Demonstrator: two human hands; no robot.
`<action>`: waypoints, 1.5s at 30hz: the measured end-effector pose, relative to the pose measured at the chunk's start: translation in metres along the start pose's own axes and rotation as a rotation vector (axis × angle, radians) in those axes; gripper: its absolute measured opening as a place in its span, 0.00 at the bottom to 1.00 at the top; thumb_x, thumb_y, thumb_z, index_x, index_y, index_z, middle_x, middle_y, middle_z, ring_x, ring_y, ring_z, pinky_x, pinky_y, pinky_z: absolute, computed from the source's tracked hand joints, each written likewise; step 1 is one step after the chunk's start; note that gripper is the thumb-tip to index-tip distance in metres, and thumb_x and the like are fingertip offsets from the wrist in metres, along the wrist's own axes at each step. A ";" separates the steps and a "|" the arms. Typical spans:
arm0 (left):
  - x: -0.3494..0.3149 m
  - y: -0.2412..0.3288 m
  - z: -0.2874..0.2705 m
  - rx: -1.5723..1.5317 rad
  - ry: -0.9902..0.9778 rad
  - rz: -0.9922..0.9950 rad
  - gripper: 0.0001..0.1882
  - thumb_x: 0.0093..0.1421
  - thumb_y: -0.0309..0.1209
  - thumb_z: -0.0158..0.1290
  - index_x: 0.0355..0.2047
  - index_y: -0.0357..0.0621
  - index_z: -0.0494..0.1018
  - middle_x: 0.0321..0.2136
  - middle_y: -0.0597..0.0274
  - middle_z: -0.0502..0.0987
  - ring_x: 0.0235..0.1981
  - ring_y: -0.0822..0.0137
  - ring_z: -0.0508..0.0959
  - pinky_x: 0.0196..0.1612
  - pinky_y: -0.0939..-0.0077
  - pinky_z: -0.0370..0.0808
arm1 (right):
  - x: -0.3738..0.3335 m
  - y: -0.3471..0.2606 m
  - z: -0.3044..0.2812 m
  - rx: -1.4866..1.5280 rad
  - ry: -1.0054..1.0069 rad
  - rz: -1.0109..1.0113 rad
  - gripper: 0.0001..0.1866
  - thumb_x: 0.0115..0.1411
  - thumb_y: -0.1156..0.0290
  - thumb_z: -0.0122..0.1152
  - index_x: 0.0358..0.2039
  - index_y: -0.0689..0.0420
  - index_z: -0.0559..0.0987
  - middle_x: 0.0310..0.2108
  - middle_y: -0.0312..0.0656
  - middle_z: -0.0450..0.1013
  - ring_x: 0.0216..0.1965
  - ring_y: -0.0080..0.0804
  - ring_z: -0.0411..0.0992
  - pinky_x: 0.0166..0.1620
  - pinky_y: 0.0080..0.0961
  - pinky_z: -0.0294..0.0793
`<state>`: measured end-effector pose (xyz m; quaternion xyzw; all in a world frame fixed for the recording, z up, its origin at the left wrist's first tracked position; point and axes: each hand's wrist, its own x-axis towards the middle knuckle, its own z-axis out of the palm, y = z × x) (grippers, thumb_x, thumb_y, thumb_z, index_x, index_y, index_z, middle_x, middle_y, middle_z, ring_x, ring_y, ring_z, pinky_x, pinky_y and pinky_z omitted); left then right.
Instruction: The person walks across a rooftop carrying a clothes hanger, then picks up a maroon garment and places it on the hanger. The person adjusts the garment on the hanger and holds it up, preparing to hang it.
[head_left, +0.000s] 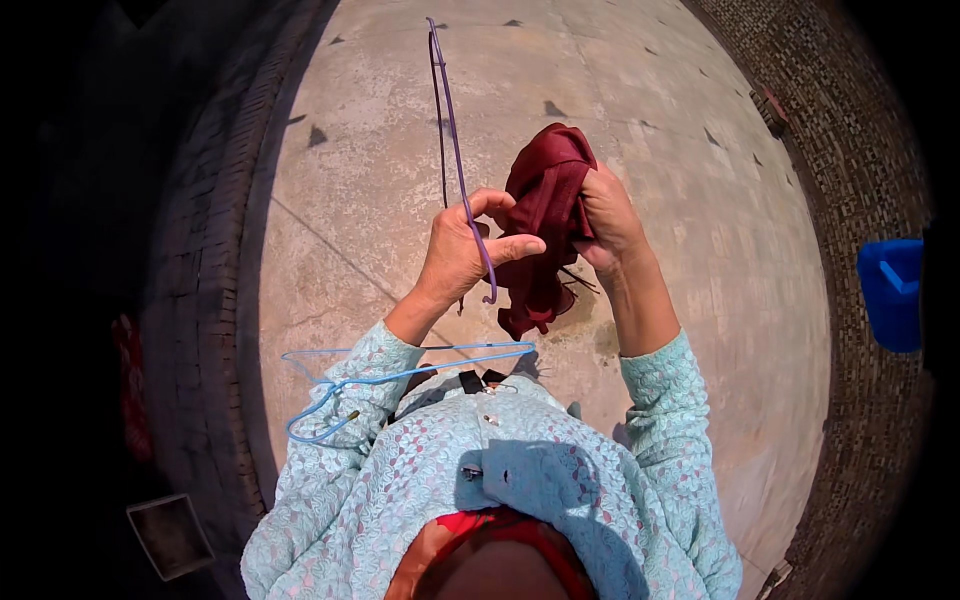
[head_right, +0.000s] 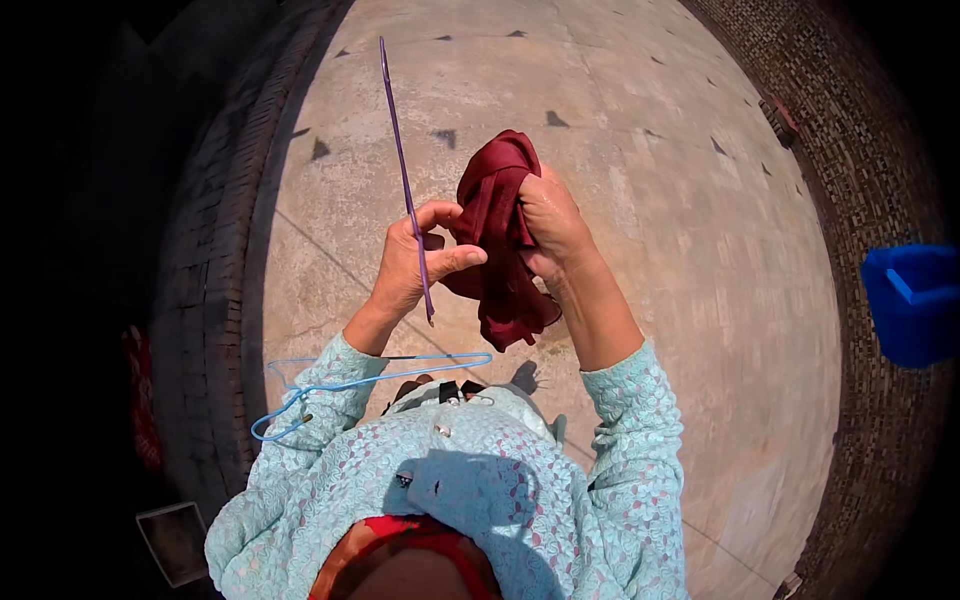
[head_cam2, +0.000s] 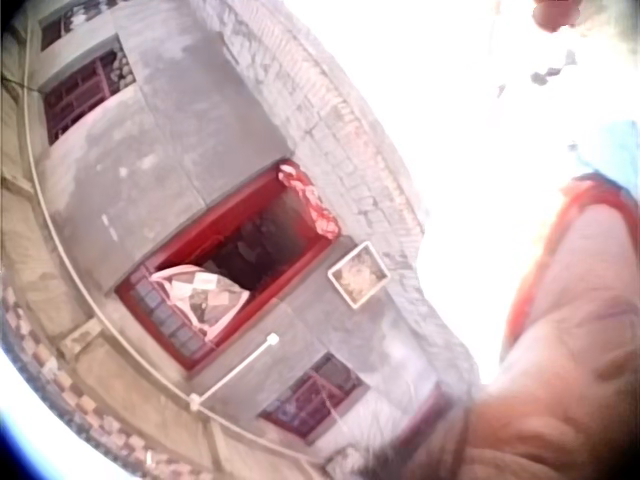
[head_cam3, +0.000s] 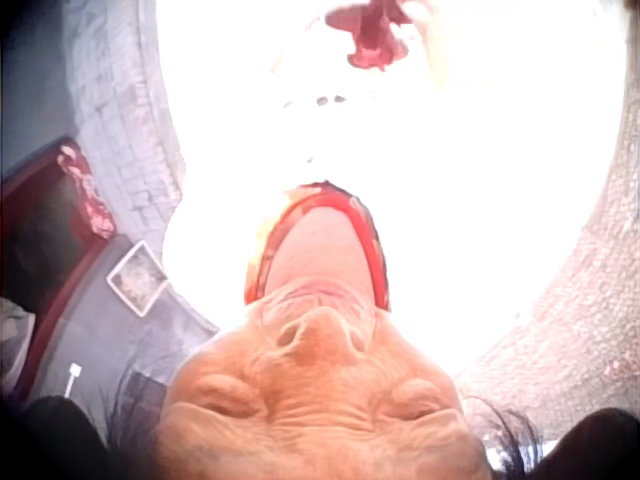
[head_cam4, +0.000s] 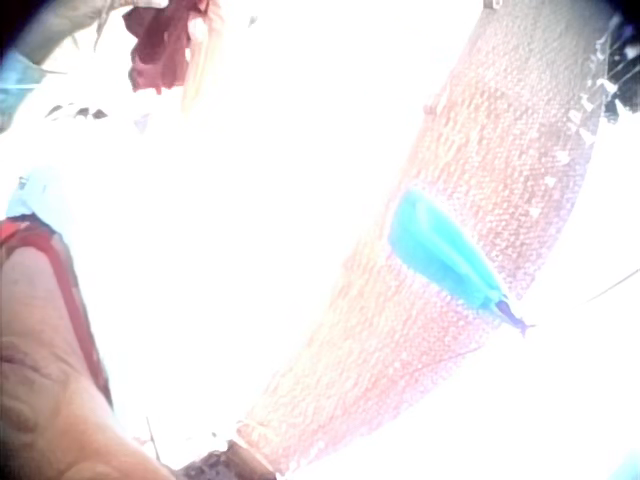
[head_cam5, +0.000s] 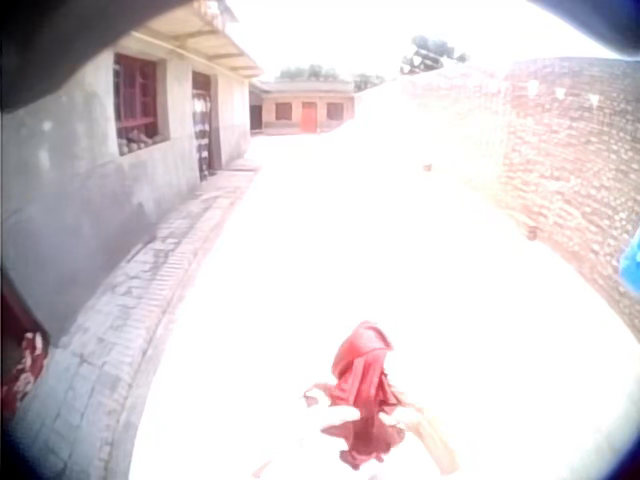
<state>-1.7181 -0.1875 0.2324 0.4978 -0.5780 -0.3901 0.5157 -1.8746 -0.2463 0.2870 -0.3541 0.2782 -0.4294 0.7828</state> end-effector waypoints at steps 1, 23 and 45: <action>0.000 0.000 0.002 0.077 0.014 0.027 0.14 0.51 0.32 0.60 0.36 0.39 0.75 0.23 0.74 0.72 0.18 0.86 0.64 0.20 0.91 0.60 | 0.004 0.006 -0.005 -0.050 -0.026 -0.008 0.04 0.56 0.75 0.52 0.32 0.59 0.72 0.28 0.37 0.72 0.28 0.24 0.73 0.31 0.23 0.75; 0.010 0.004 -0.036 -0.455 -0.053 -0.184 0.15 0.61 0.40 0.50 0.31 0.38 0.73 0.25 0.68 0.74 0.25 0.78 0.72 0.29 0.84 0.70 | -0.010 0.047 -0.090 -1.292 0.242 -0.286 0.37 0.40 0.56 0.72 0.50 0.60 0.71 0.47 0.50 0.68 0.50 0.43 0.66 0.53 0.31 0.67; 0.013 -0.002 -0.099 -0.692 0.417 -0.038 0.13 0.62 0.39 0.49 0.34 0.40 0.71 0.31 0.56 0.78 0.32 0.65 0.79 0.37 0.67 0.79 | -0.019 0.020 -0.091 -0.369 -0.158 -0.417 0.11 0.58 0.64 0.58 0.32 0.57 0.71 0.36 0.39 0.73 0.29 0.18 0.67 0.30 0.17 0.68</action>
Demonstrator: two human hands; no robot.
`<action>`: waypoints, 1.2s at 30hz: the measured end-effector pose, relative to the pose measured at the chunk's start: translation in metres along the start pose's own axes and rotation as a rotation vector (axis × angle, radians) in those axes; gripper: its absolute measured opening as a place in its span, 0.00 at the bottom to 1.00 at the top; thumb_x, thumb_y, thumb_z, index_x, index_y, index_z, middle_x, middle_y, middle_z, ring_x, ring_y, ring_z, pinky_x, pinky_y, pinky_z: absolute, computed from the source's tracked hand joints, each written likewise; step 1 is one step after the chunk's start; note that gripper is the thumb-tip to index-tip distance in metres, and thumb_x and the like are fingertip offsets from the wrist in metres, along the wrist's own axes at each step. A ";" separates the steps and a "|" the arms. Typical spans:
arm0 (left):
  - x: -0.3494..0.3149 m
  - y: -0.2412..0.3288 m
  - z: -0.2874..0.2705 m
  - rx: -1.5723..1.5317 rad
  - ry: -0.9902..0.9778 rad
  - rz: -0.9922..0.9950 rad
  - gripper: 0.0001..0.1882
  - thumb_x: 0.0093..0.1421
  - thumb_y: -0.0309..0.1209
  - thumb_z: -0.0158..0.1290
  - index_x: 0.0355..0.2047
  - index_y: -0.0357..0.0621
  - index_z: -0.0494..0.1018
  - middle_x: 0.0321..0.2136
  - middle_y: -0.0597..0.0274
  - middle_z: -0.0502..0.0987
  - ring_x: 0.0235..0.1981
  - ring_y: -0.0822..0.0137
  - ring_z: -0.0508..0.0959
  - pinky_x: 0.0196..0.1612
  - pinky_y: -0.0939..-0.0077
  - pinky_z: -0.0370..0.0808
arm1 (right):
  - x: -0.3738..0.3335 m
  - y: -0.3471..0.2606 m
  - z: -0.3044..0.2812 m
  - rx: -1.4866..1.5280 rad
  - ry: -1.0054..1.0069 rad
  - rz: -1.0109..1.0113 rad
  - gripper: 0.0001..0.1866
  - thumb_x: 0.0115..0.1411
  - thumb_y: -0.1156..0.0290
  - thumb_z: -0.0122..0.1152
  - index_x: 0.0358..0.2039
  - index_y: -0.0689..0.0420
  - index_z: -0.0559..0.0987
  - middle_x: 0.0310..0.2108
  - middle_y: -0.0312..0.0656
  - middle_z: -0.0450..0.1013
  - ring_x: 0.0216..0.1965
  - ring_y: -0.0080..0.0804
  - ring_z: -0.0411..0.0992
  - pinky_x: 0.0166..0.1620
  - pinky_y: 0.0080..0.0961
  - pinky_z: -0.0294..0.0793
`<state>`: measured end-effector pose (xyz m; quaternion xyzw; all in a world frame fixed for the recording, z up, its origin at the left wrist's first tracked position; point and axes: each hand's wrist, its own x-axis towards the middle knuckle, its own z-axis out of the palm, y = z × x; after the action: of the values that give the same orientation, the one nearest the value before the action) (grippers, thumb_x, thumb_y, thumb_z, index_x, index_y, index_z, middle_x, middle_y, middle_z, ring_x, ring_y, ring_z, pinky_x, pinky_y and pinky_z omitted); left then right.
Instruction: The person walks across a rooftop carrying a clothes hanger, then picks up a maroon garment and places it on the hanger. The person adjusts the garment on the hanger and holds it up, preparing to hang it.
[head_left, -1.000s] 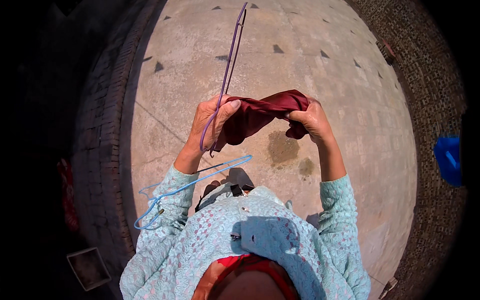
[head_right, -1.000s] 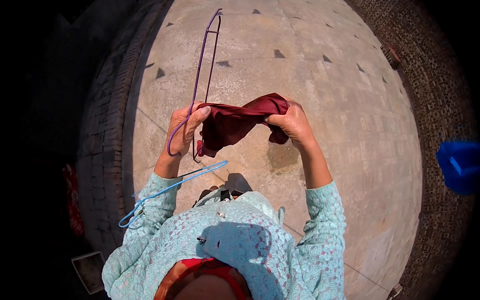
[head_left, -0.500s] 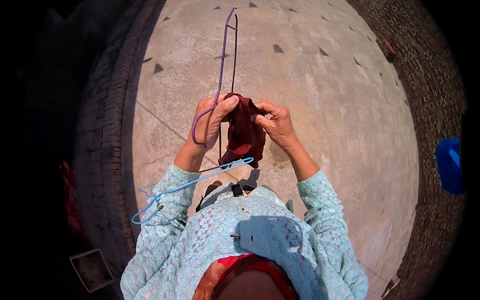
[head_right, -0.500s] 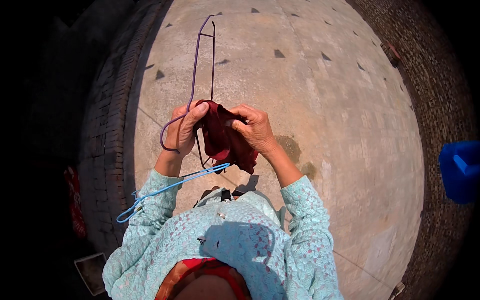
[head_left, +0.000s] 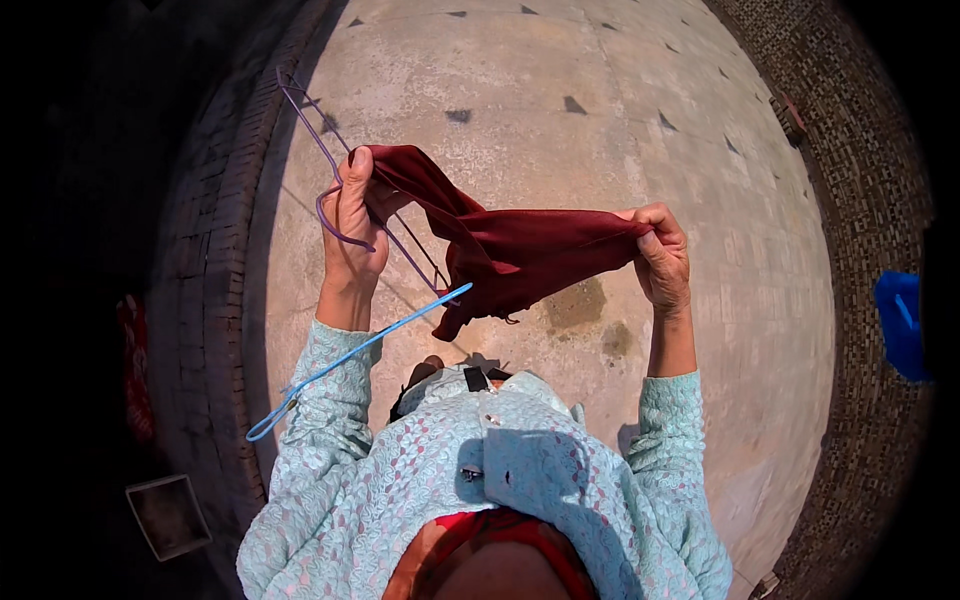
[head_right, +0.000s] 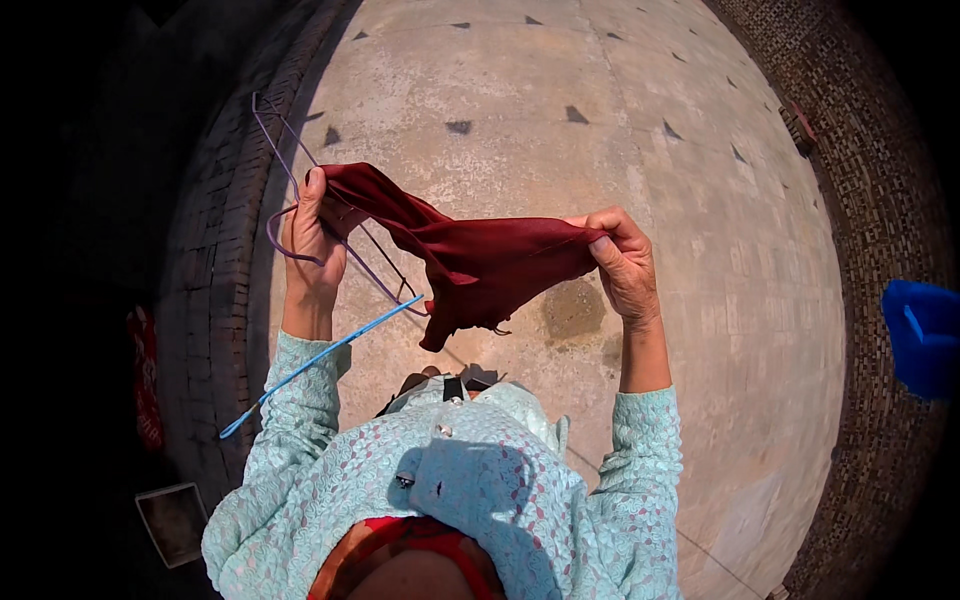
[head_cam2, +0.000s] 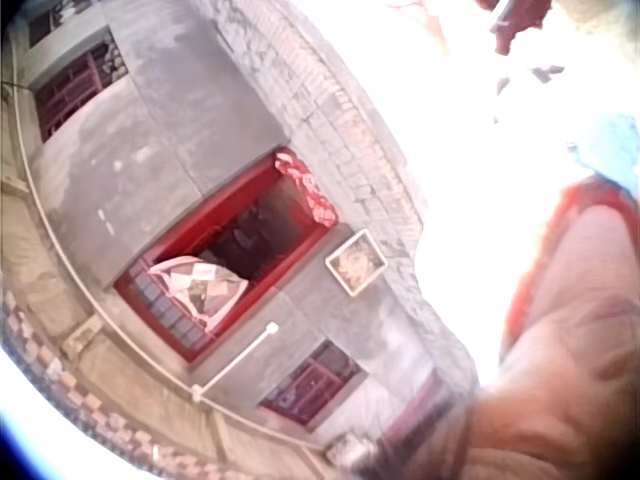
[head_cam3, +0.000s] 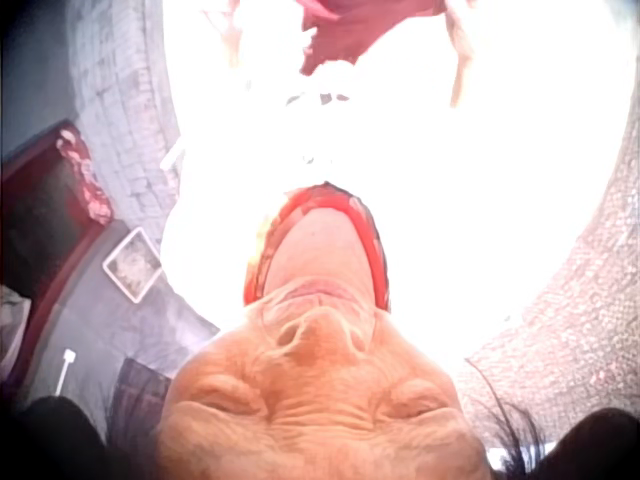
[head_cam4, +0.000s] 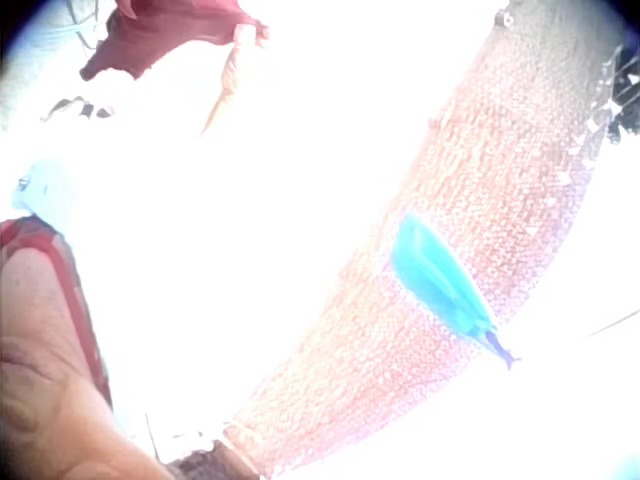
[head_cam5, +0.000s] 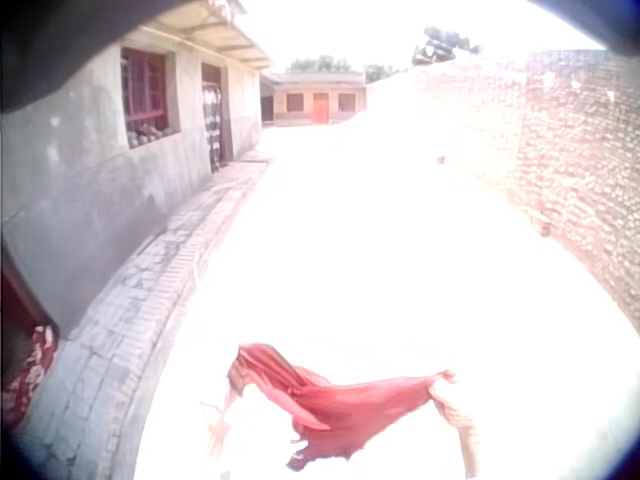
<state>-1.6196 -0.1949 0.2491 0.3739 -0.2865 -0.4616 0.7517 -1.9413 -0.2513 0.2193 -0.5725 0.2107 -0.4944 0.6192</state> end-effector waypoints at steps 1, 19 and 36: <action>0.004 0.001 -0.010 -0.035 0.001 -0.003 0.14 0.62 0.39 0.48 0.34 0.39 0.71 0.33 0.55 0.78 0.34 0.64 0.79 0.39 0.63 0.79 | -0.010 0.000 -0.014 -0.007 -0.024 0.076 0.10 0.57 0.64 0.59 0.32 0.57 0.72 0.33 0.37 0.73 0.29 0.17 0.67 0.29 0.17 0.67; -0.026 -0.020 0.070 -0.035 -0.379 -0.381 0.16 0.62 0.41 0.47 0.40 0.39 0.70 0.30 0.65 0.75 0.28 0.76 0.75 0.30 0.85 0.74 | 0.007 0.108 0.060 -0.089 -0.370 0.507 0.15 0.60 0.67 0.49 0.44 0.61 0.73 0.39 0.41 0.73 0.42 0.28 0.68 0.47 0.26 0.68; -0.075 -0.019 0.026 0.229 -0.760 -0.384 0.15 0.64 0.37 0.47 0.25 0.38 0.68 0.22 0.76 0.59 0.24 0.82 0.57 0.25 0.82 0.58 | 0.042 0.102 0.109 -0.136 -0.072 0.268 0.14 0.58 0.73 0.53 0.45 0.59 0.70 0.41 0.41 0.70 0.41 0.29 0.69 0.44 0.25 0.71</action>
<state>-1.6797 -0.1401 0.2411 0.3051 -0.5172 -0.6629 0.4473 -1.7957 -0.2473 0.1666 -0.5973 0.2958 -0.3710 0.6466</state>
